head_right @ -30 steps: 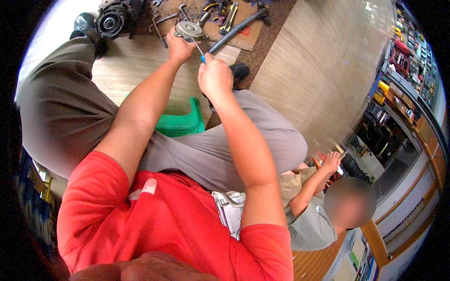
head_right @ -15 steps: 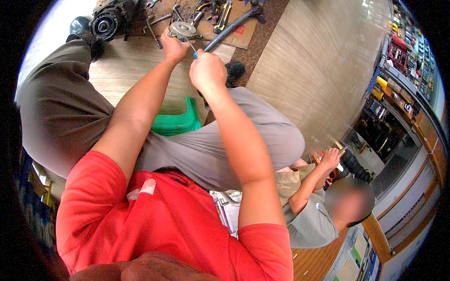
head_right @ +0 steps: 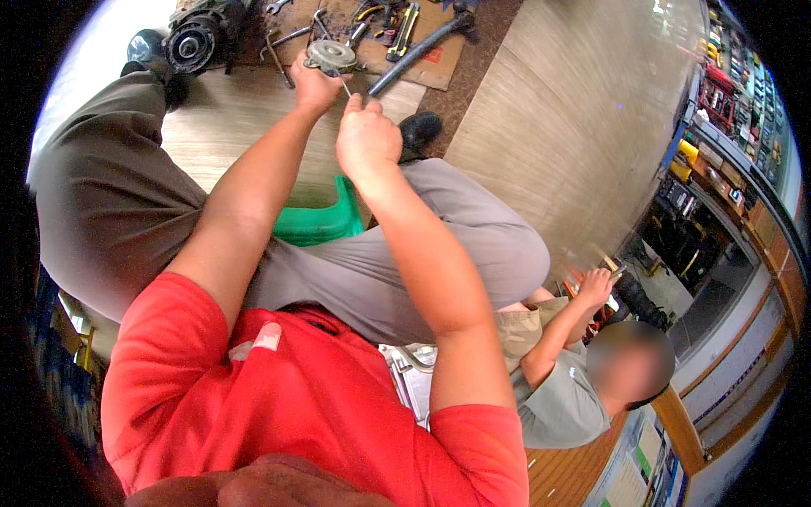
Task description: The person disassembles a small motor by removing screws with a screwdriver, tapping the casing with a hammer to loosen parts, and pulling internal components out by hand.
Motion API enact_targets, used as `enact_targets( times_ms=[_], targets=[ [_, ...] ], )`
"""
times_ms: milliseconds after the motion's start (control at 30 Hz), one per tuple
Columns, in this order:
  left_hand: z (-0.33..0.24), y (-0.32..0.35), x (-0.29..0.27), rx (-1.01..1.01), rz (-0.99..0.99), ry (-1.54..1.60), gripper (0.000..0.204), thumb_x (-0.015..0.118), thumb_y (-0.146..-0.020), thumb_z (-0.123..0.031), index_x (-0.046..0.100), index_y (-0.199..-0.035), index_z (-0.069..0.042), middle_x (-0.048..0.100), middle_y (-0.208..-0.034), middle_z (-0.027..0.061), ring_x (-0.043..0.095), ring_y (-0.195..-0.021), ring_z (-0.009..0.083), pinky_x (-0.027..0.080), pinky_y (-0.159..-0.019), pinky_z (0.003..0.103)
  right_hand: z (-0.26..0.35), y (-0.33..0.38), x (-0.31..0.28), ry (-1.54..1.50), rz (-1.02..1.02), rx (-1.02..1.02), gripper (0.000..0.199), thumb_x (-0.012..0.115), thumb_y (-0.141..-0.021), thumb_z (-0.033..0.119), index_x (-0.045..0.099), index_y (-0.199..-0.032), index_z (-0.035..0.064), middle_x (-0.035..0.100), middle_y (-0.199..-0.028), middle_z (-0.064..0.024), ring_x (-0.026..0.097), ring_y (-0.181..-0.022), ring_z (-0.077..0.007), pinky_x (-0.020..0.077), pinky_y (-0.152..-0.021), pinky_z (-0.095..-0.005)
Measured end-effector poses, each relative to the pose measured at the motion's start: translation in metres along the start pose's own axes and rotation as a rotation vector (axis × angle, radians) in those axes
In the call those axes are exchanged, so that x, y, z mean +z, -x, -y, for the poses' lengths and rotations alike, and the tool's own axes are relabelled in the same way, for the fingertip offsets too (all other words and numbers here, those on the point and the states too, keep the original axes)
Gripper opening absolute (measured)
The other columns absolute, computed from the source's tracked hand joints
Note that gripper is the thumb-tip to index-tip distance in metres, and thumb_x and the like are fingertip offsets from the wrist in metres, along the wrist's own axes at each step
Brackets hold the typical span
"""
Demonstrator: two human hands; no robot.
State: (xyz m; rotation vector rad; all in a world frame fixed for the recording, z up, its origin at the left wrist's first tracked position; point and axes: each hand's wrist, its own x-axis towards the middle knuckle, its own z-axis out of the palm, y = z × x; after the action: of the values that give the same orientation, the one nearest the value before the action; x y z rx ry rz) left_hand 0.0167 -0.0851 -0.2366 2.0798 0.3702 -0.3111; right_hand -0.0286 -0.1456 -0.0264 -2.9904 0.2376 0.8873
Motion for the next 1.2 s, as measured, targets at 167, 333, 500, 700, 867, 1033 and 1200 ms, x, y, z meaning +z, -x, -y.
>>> enact_targets(
  times_ms=[167,333,500,700,867,1033,1200],
  targets=[
    [-0.006,0.0,-0.001,-0.035,0.007,0.062,0.111,0.096,-0.056,-0.032,0.033,-0.139,0.007,0.04,-0.137,0.0226,0.038,-0.128,0.0371,0.036,-0.111,0.039,-0.009,0.001,0.003,-0.1,-0.075,0.013,0.04,0.059,-0.09,0.019,0.061,-0.127,0.0055,0.065,-0.094,-0.0193,0.069,-0.078,-0.0372,0.0563,-0.07,-0.0472],
    [-0.008,0.0,-0.007,-0.067,0.083,-0.001,0.112,0.092,-0.062,-0.028,0.022,-0.147,-0.003,0.027,-0.147,0.0197,0.044,-0.131,0.0362,0.041,-0.109,0.038,-0.012,0.001,0.007,-0.109,-0.084,0.028,0.04,0.062,-0.089,0.021,0.064,-0.126,0.0078,0.065,-0.09,-0.0185,0.068,-0.078,-0.0375,0.0554,-0.071,-0.0485],
    [-0.014,0.001,-0.009,-0.097,0.088,0.014,0.111,0.092,-0.062,-0.026,0.023,-0.146,-0.004,0.028,-0.146,0.0192,0.044,-0.13,0.0359,0.041,-0.11,0.038,-0.014,0.001,0.002,-0.1,-0.081,0.033,0.038,0.063,-0.089,0.021,0.065,-0.125,0.0081,0.066,-0.09,-0.0183,0.068,-0.079,-0.0375,0.0555,-0.072,-0.048],
    [-0.007,-0.002,-0.008,-0.062,0.091,-0.013,0.112,0.092,-0.062,-0.025,0.022,-0.146,-0.002,0.028,-0.146,0.0186,0.043,-0.131,0.0354,0.04,-0.11,0.038,-0.026,0.0,0.001,-0.101,-0.083,-0.01,0.039,0.058,-0.091,0.022,0.063,-0.127,0.0067,0.065,-0.094,-0.0199,0.07,-0.078,-0.0365,0.0572,-0.07,-0.0454],
    [-0.009,-0.001,-0.006,-0.073,0.091,-0.008,0.11,0.091,-0.062,-0.025,0.023,-0.146,-0.003,0.028,-0.145,0.0184,0.043,-0.131,0.0352,0.04,-0.11,0.037,-0.029,0.0,0.001,-0.124,-0.074,-0.003,0.039,0.059,-0.09,0.022,0.063,-0.126,0.0064,0.066,-0.095,-0.0202,0.069,-0.08,-0.0372,0.0568,-0.072,-0.0463],
    [-0.009,-0.001,-0.008,-0.059,0.101,0.001,0.107,0.09,-0.063,-0.023,0.025,-0.145,-0.003,0.028,-0.145,0.0188,0.043,-0.131,0.035,0.04,-0.11,0.037,-0.023,0.0,-0.001,-0.155,-0.062,-0.016,0.037,0.059,-0.09,0.021,0.063,-0.124,0.0058,0.065,-0.095,-0.0211,0.069,-0.081,-0.0374,0.0568,-0.072,-0.0464],
    [-0.011,-0.001,-0.009,-0.077,0.091,-0.001,0.103,0.088,-0.064,-0.02,0.026,-0.145,-0.004,0.029,-0.145,0.0188,0.045,-0.129,0.035,0.042,-0.108,0.037,-0.021,0.001,-0.001,-0.171,-0.071,-0.01,0.038,0.059,-0.09,0.021,0.062,-0.124,0.0052,0.065,-0.095,-0.0217,0.069,-0.081,-0.0382,0.0567,-0.072,-0.0468]
  ],
)
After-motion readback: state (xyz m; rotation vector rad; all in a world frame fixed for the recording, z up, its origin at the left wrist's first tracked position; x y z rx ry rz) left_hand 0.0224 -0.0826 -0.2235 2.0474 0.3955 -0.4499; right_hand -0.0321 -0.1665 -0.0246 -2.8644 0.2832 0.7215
